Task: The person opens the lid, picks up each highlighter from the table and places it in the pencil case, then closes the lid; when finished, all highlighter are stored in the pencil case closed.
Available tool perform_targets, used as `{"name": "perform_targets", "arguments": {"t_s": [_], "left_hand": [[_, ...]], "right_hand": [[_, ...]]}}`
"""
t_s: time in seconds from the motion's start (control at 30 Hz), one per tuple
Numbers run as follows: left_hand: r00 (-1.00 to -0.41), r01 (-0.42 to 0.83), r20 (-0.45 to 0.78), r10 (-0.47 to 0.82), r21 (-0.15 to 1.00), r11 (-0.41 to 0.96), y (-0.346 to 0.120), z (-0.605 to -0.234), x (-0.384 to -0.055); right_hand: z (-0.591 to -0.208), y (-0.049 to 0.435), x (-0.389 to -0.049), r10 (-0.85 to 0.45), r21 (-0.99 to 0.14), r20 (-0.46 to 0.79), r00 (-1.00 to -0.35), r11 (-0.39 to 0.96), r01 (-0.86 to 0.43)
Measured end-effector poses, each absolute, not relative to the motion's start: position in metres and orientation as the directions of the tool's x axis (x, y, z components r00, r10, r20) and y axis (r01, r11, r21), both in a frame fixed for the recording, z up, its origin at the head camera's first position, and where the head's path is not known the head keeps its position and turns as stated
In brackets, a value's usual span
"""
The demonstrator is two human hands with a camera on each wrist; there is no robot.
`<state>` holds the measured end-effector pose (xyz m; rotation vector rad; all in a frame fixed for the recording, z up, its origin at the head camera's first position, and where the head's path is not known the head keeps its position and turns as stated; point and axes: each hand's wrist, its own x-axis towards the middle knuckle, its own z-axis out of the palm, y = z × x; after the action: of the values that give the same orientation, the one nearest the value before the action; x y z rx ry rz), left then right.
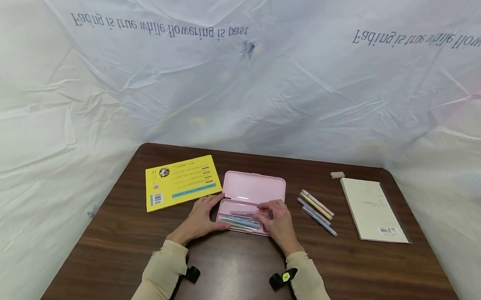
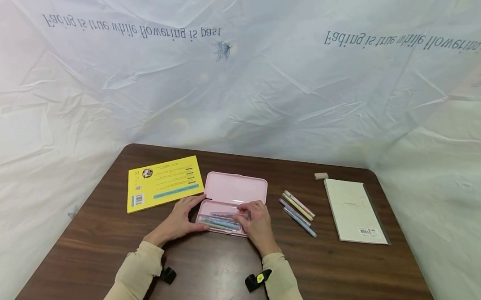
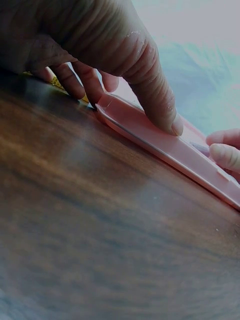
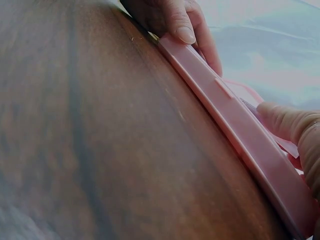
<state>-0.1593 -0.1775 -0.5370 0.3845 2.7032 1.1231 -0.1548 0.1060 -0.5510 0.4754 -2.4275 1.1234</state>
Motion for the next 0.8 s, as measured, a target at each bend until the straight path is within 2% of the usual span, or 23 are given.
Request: {"name": "perform_targets", "arguments": {"t_s": [0.37,0.8], "left_hand": [[-0.95,0.158,-0.078,0.304,0.716,0.68,-0.1771,-0.5358,-0.1588],[-0.949,0.166,-0.072,0.307,0.714,0.68,-0.1773,-0.5354,-0.1586]], "right_hand": [[-0.5501,0.1053,-0.1534,-0.139,-0.649,0.43,-0.892,0.639,-0.412],[-0.5487,0.1056,-0.1524,-0.154,-0.635,0.446,-0.882,0.64,-0.433]]}}
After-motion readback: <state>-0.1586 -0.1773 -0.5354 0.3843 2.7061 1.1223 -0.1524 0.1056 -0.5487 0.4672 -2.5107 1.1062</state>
